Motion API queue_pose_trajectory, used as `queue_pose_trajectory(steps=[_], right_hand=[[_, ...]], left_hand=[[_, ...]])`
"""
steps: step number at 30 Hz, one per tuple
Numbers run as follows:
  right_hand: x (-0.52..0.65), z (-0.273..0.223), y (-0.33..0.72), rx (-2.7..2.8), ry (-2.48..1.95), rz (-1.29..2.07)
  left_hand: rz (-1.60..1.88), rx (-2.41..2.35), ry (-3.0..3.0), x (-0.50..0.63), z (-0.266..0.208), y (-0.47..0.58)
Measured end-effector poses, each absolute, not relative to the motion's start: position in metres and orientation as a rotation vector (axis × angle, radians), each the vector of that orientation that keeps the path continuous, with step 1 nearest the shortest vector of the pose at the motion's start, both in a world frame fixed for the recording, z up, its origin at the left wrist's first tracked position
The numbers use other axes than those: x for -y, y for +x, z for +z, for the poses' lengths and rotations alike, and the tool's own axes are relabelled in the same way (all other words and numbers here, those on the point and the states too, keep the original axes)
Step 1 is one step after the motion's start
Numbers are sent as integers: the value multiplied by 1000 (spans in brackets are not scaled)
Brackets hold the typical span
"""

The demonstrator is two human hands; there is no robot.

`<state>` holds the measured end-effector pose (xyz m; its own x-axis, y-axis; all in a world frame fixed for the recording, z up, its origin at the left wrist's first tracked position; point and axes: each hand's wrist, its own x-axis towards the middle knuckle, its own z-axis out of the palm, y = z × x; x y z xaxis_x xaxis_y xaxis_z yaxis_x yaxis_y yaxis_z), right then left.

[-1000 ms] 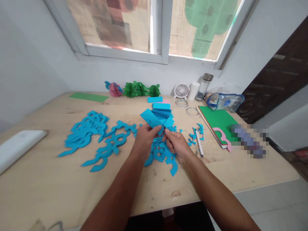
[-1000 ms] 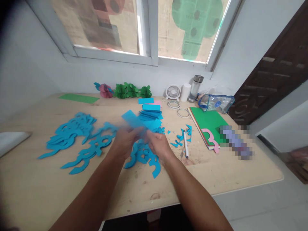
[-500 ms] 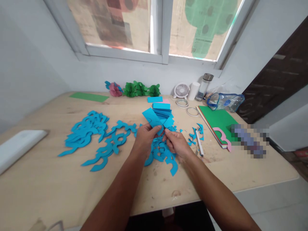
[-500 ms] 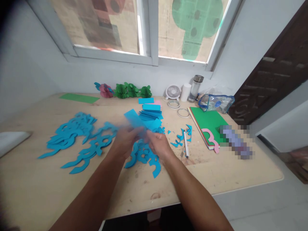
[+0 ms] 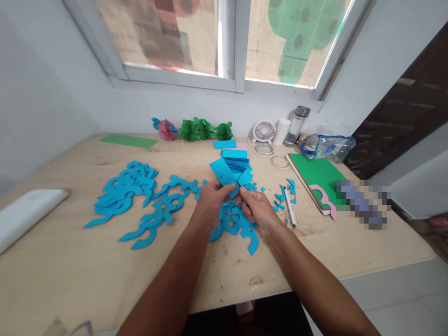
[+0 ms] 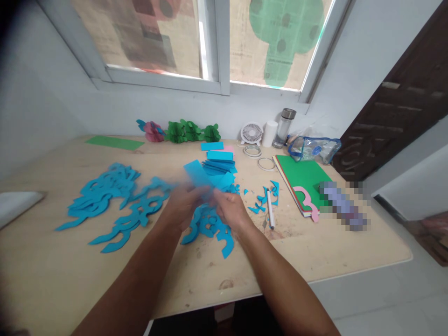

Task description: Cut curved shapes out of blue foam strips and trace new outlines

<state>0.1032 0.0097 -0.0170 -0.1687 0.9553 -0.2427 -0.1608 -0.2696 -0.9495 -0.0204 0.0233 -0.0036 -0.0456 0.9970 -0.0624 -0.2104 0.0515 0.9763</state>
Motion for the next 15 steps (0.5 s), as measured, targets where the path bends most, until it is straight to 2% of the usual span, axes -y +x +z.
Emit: queue_pose_trajectory(steps=[15], right_hand=[[-11,-16,106,1103,-1189,1590]], left_hand=[[1263,-1184,1053,-23,-2,-24]])
